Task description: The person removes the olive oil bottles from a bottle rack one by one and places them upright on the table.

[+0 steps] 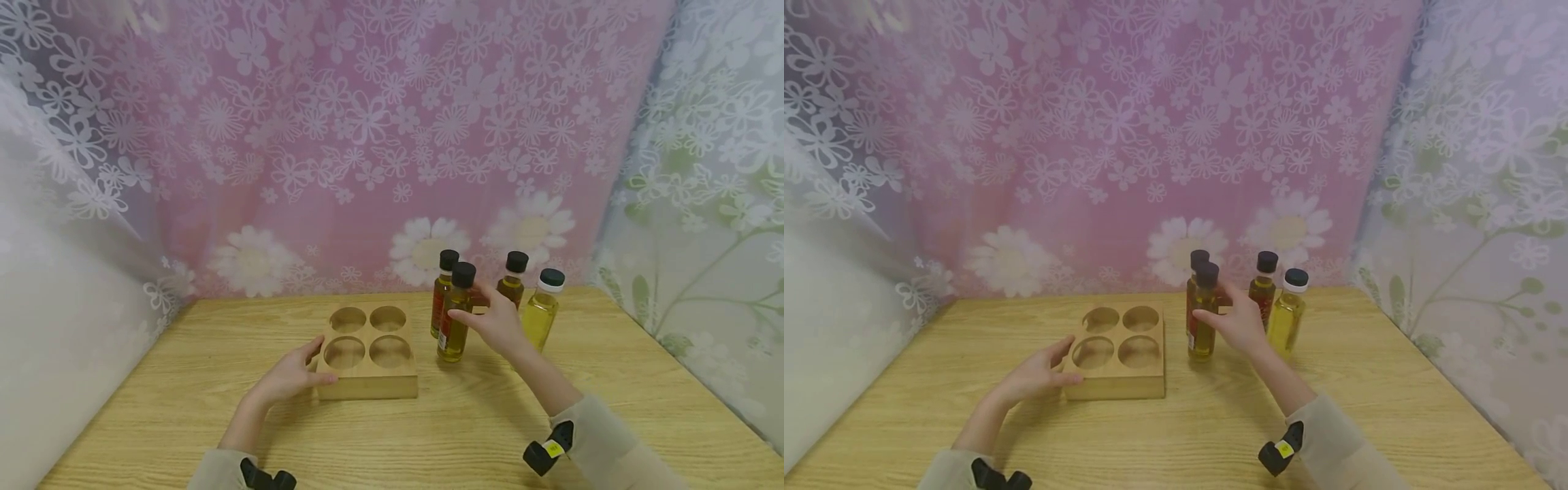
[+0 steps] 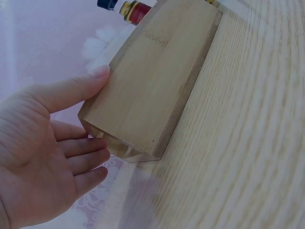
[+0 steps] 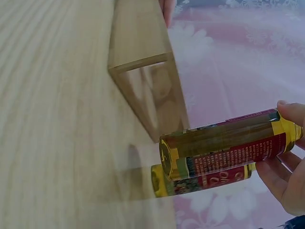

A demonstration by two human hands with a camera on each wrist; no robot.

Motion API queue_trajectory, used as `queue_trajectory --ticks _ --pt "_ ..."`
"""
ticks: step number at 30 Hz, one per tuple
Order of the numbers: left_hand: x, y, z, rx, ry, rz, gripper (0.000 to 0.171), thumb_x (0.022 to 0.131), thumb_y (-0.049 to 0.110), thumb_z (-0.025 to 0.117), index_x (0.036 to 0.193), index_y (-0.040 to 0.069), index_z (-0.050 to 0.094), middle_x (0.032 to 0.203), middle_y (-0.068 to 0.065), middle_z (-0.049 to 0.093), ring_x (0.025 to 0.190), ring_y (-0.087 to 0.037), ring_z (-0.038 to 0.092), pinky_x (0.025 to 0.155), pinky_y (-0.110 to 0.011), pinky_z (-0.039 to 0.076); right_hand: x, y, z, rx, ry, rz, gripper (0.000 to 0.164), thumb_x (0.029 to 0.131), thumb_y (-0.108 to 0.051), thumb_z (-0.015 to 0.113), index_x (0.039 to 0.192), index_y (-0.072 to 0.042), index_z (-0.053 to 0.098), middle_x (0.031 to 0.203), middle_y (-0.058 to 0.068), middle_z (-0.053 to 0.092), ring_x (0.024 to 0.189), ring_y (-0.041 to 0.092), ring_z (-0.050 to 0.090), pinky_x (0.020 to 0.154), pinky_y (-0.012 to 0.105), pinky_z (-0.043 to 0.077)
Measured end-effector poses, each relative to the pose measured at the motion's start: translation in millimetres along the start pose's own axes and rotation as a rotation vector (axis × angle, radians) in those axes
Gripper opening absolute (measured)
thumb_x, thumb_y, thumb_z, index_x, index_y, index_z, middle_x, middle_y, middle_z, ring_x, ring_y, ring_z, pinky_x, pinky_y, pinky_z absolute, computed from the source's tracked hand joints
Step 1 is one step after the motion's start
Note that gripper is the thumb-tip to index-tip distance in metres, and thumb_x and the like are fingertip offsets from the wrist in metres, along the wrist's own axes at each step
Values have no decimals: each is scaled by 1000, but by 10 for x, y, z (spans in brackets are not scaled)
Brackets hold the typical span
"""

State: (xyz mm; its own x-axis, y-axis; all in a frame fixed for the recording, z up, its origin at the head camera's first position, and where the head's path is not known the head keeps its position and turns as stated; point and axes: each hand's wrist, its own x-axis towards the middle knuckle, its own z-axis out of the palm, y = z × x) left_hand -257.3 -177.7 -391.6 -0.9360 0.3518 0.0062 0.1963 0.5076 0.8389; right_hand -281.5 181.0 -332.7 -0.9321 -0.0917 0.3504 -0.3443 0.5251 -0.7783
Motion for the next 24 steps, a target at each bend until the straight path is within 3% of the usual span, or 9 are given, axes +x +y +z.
queue_trajectory --ticks 13,24 --pt "-7 -23 12 -11 -2 1 96 79 33 74 146 -3 17 149 -23 18 134 -44 19 104 -55 26 -143 174 11 -11 23 -22 54 80 -28 74 124 -6 54 114 15 60 105 31 55 82 44 50" --pt "-10 -14 9 -7 4 -4 97 78 35 75 147 -3 17 149 -23 19 134 -44 20 103 -55 27 -154 212 59 -19 27 2 56 79 -28 75 125 -5 54 113 16 61 105 31 56 84 45 49"
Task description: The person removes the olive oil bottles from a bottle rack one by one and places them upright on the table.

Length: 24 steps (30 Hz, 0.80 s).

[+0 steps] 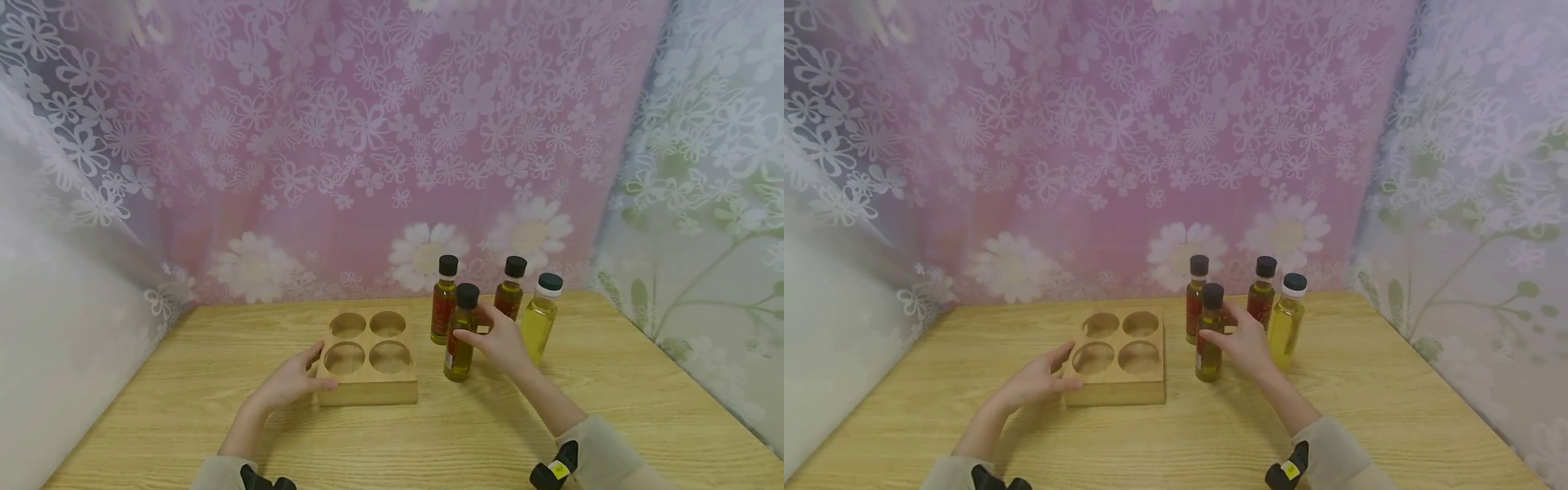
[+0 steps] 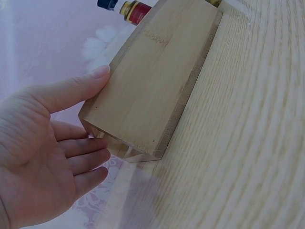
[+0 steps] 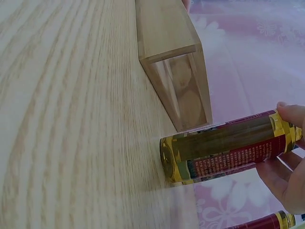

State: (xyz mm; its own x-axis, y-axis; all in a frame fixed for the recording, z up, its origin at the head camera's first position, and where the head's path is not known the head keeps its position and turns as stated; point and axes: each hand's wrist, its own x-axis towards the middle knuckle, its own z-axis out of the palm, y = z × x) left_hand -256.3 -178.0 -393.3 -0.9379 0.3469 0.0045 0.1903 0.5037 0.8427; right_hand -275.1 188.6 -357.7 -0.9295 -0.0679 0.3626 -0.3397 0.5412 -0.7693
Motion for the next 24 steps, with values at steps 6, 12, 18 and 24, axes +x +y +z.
queue_trajectory --ticks 6,12,18,24 --pt "4 -6 -8 -8 -3 3 97 79 34 74 146 -3 17 150 -23 16 134 -45 18 103 -57 26 2 -5 20 -8 8 1 54 80 -27 75 125 -4 54 113 16 61 105 32 56 84 46 49" --pt "10 -9 -16 -1 0 2 96 78 34 74 147 -2 17 150 -22 17 133 -45 20 103 -55 27 3 7 28 0 12 -20 53 79 -24 75 123 -4 54 113 16 60 105 31 56 82 44 51" --pt "-4 25 -26 19 2 2 94 80 32 74 147 -2 18 148 -25 21 132 -46 23 102 -56 28 -22 36 26 58 7 -52 53 79 -18 75 125 -4 53 114 16 60 104 31 57 80 43 52" --pt "-3 52 -32 19 -4 -2 92 81 32 73 147 -2 18 148 -24 22 132 -46 21 102 -57 27 -46 94 -23 46 1 -65 54 81 -16 73 127 -1 51 113 19 61 103 32 58 81 44 51"
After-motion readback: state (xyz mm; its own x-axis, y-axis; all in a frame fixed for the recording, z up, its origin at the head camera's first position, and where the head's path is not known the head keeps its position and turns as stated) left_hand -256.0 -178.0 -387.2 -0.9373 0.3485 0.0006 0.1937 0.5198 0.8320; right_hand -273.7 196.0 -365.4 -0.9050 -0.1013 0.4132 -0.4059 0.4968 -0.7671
